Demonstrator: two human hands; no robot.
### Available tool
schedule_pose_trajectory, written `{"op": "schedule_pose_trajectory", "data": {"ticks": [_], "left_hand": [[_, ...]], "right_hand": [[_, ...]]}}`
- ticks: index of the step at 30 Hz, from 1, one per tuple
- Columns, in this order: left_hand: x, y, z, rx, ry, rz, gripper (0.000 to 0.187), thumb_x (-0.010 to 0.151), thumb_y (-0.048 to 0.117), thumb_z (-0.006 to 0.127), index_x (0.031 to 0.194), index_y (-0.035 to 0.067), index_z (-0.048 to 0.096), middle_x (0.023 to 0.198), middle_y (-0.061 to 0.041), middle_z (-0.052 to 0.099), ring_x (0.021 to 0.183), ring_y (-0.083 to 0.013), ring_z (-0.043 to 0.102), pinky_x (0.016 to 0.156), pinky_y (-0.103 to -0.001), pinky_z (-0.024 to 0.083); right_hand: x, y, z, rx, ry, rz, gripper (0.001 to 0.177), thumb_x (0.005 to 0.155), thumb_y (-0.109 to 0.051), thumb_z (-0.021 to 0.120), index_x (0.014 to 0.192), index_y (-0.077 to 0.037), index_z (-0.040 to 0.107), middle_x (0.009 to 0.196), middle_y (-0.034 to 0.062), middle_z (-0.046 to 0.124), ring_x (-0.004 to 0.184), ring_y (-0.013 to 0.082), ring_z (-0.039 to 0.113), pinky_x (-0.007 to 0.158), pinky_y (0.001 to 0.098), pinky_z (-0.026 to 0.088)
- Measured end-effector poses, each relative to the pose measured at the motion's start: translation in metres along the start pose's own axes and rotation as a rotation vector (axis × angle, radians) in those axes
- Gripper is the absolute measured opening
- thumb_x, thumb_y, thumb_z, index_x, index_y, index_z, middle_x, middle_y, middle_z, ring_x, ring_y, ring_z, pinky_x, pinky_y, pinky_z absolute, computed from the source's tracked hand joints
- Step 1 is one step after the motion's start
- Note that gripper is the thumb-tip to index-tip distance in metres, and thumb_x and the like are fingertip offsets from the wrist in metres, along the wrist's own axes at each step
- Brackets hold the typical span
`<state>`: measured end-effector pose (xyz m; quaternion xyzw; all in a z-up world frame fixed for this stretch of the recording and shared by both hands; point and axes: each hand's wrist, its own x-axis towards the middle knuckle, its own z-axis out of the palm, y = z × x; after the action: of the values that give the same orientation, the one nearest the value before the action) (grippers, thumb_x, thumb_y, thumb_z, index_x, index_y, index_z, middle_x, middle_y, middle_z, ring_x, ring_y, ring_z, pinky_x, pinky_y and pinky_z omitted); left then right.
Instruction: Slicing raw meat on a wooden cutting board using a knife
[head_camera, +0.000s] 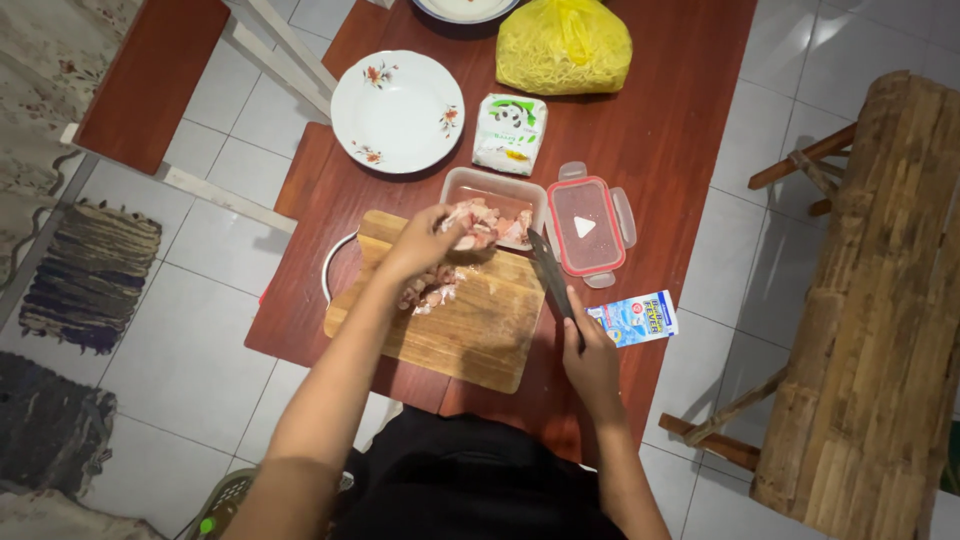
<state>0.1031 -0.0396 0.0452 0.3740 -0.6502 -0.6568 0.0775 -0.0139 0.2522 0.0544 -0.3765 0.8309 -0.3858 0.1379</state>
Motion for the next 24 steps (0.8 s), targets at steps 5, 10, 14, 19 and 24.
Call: {"op": "schedule_pose_trajectory", "data": {"ticks": [5, 10, 14, 19, 24], "left_hand": [[-0.02, -0.064, 0.018, 0.097, 0.131, 0.064, 0.036, 0.093, 0.027, 0.07, 0.119, 0.003, 0.063, 0.088, -0.011, 0.072, 0.067, -0.0166, 0.063, 0.059, -0.032, 0.05], [-0.036, -0.125, 0.036, 0.175, 0.316, 0.339, 0.04, 0.087, 0.02, 0.078, 0.116, -0.001, 0.059, 0.099, -0.017, 0.072, 0.092, -0.0271, 0.07, 0.081, -0.039, 0.056], [-0.072, -0.098, 0.044, 0.261, 0.438, 0.202, 0.04, 0.08, 0.02, 0.081, 0.108, -0.001, 0.062, 0.089, -0.02, 0.069, 0.084, -0.0341, 0.068, 0.076, -0.041, 0.053], [-0.093, -0.106, 0.045, 0.295, 0.535, 0.202, 0.028, 0.079, 0.016, 0.079, 0.096, 0.001, 0.063, 0.08, -0.019, 0.065, 0.076, -0.0348, 0.066, 0.071, -0.043, 0.051], [-0.109, -0.113, 0.037, 0.265, 0.604, 0.234, 0.03, 0.075, 0.012, 0.081, 0.082, 0.001, 0.054, 0.073, -0.016, 0.061, 0.067, -0.0323, 0.061, 0.064, -0.042, 0.049]], "right_hand": [[-0.001, -0.01, 0.006, 0.018, -0.04, -0.035, 0.049, 0.101, -0.014, 0.055, 0.15, -0.018, 0.053, 0.11, 0.023, 0.072, 0.099, 0.037, 0.072, 0.086, 0.0415, 0.055], [-0.007, -0.025, 0.015, -0.023, -0.158, -0.001, 0.049, 0.101, -0.017, 0.057, 0.149, -0.023, 0.055, 0.107, 0.0214, 0.072, 0.095, 0.0377, 0.072, 0.083, 0.042, 0.056], [-0.011, -0.03, 0.027, -0.021, -0.19, -0.183, 0.047, 0.099, -0.017, 0.059, 0.146, -0.024, 0.057, 0.116, 0.0202, 0.072, 0.099, 0.0404, 0.07, 0.081, 0.045, 0.056], [-0.017, -0.037, 0.038, -0.141, -0.321, -0.182, 0.049, 0.1, -0.02, 0.059, 0.147, -0.029, 0.055, 0.11, 0.0171, 0.072, 0.093, 0.0397, 0.071, 0.077, 0.0465, 0.056], [-0.02, -0.03, 0.049, -0.209, -0.348, -0.301, 0.05, 0.101, -0.02, 0.058, 0.15, -0.028, 0.053, 0.101, 0.0155, 0.072, 0.084, 0.0381, 0.07, 0.07, 0.0474, 0.056]]}}
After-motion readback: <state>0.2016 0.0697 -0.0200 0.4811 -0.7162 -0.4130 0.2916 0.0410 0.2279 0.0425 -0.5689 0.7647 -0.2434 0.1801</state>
